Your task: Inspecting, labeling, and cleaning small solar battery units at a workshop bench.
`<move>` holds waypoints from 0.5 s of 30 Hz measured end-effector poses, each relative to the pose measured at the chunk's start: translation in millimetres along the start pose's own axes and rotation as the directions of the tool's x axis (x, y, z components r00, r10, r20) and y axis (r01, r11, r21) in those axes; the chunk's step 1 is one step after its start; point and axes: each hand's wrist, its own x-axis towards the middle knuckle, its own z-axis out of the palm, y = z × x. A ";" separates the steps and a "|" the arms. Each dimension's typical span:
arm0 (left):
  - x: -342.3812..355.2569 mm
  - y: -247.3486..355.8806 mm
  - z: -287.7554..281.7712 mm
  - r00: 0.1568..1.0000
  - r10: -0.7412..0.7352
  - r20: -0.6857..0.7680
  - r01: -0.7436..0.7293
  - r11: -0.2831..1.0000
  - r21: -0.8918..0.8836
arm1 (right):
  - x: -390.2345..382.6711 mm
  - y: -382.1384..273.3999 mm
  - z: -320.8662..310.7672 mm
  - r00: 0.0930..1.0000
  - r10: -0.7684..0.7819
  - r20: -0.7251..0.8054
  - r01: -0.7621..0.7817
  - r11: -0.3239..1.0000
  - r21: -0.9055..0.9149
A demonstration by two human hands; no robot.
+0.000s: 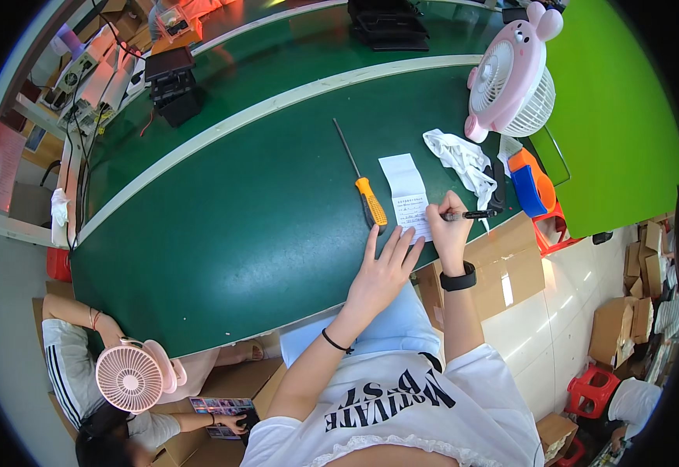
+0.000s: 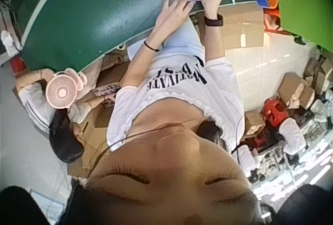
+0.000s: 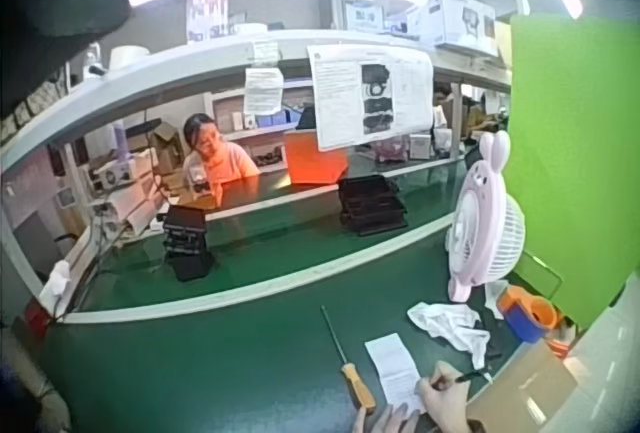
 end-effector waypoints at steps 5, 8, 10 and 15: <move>0.5 0.3 -1.7 1.000 0.000 0.001 0.000 1.000 -0.009 | -0.3 3.0 0.2 1.000 0.006 -0.005 -0.006 1.000 -0.021; 1.4 0.5 -5.9 1.000 0.004 0.011 -0.004 1.000 -0.015 | 0.0 1.7 -0.2 1.000 -0.002 -0.010 0.002 1.000 -0.031; 1.8 0.4 -7.2 1.000 0.012 0.018 -0.012 1.000 -0.014 | 0.0 -0.5 0.1 1.000 -0.008 -0.009 0.008 0.999 -0.039; 2.2 0.5 -8.2 1.000 0.012 0.016 -0.011 1.000 -0.012 | 0.2 -2.8 -1.7 1.000 -0.003 0.002 0.003 0.998 -0.056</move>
